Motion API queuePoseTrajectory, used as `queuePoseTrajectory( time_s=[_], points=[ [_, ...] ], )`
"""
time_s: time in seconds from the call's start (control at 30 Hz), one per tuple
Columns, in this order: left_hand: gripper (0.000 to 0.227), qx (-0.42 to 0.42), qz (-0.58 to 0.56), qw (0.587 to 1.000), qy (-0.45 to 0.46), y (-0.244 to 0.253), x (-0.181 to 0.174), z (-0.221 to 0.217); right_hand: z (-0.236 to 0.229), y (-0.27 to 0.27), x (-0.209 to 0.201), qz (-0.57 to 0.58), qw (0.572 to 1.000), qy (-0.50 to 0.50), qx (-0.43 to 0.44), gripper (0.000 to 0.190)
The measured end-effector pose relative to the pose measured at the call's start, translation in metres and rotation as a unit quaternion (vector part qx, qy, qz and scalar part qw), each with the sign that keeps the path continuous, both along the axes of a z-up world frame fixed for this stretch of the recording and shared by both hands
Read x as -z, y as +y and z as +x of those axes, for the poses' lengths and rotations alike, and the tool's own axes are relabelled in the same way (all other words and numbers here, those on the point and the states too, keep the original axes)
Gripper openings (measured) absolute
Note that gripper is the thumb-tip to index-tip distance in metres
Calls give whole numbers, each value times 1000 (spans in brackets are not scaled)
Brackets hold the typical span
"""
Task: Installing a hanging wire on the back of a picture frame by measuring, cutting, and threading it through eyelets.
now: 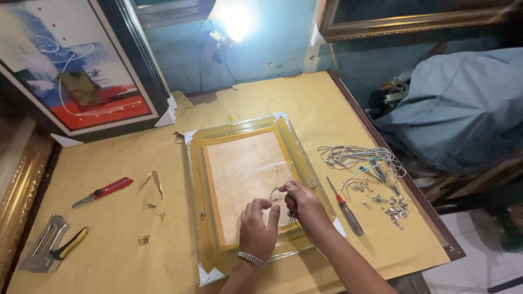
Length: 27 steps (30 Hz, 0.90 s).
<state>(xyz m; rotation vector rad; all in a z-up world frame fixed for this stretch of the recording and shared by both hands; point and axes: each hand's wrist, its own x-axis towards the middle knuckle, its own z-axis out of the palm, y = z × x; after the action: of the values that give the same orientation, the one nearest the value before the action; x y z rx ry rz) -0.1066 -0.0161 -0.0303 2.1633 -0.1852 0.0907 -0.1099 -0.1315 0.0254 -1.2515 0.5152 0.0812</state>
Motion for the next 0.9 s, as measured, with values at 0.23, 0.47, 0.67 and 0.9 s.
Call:
queuePoseTrajectory(
  time_s=[0.23, 0.47, 0.67, 0.9],
  points=[
    [29, 2, -248, 963, 105, 5, -23, 7, -13, 17, -8, -146, 979, -26, -142, 32],
    [24, 43, -386, 890, 239, 15, -24, 18, -17, 15, 9, -187, 964, 24, -187, 34],
    [23, 62, -317, 924, 205, 24, -21, 20, -19, 15, 3, -344, 923, 56, -160, 33],
    [29, 226, -263, 911, 225, 21, -12, 17, -17, 14, -16, -288, 950, 61, -102, 37]
  ],
)
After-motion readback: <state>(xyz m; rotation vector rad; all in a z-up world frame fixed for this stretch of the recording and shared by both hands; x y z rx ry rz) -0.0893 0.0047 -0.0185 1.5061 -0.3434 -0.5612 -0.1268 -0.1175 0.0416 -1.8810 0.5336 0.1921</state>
